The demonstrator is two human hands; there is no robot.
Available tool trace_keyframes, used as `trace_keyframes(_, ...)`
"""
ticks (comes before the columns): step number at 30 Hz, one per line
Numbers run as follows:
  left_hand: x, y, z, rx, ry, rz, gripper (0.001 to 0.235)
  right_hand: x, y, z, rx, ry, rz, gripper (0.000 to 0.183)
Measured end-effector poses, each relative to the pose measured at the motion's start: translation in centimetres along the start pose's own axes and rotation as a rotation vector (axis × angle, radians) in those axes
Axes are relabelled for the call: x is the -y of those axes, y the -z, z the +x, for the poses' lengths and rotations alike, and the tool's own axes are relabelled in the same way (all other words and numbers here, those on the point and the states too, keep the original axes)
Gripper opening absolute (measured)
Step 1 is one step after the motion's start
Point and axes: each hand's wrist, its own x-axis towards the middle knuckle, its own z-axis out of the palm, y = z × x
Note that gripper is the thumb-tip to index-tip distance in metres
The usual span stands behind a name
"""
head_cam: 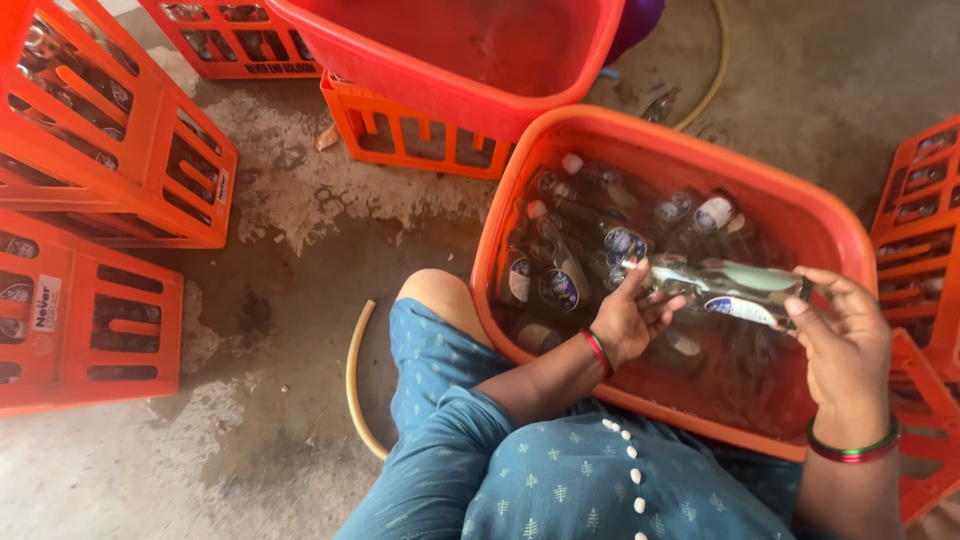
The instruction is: The person sits cross-legged on the floor and washes glass bottles in a red tub filled with water. They repeatedly pick up bottles, rinse them by hand, and place them back into the tub. Orange crates are visible nearby.
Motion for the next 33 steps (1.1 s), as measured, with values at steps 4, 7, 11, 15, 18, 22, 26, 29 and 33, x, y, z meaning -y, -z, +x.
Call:
trace_keyframes(4, -0.5, -0.1, 0.1, -0.025, 0.007, 0.045, 0.054, -0.1, -0.1, 0.7, 0.011, 0.024, -0.045, 0.035)
trace_keyframes(7, -0.2, 0.0, 0.0, -0.038, 0.004, 0.061, 0.053, -0.1, 0.2, 0.3, 0.012, 0.002, -0.003, 0.034)
trace_keyframes(11, -0.6, -0.3, -0.2, -0.071, 0.009, 0.062, 0.053, -0.2, 0.3, 0.4, 0.016, -0.006, -0.005, 0.033)
trace_keyframes(15, -0.7, -0.5, -0.6, -0.041, 0.004, 0.084, 0.052, -0.2, 0.3, 0.3, 0.011, -0.008, -0.005, 0.032)
trace_keyframes(18, -0.8, -0.6, -0.7, -0.032, 0.001, 0.105, 0.051, -0.1, 0.4, 0.4, 0.008, -0.007, -0.009, 0.031)
trace_keyframes(22, -0.7, -0.2, -0.1, -0.038, -0.006, 0.076, 0.05, 0.1, 0.1, 0.3, 0.012, -0.008, -0.039, 0.032)
trace_keyframes(26, -0.2, 0.5, 1.0, -0.013, -0.046, 0.081, 0.049, 0.7, -0.1, 0.0, 0.004, -0.009, -0.023, 0.033)
trace_keyframes(29, -0.2, 0.6, 1.0, -0.039, -0.011, 0.052, 0.047, 1.8, -0.6, -0.3, 0.022, 0.017, -0.036, 0.032)
trace_keyframes(33, -0.5, 0.0, 0.2, -0.028, -0.003, 0.045, 0.046, 3.1, -1.1, -0.4, -0.024, 0.032, -0.236, 0.03)
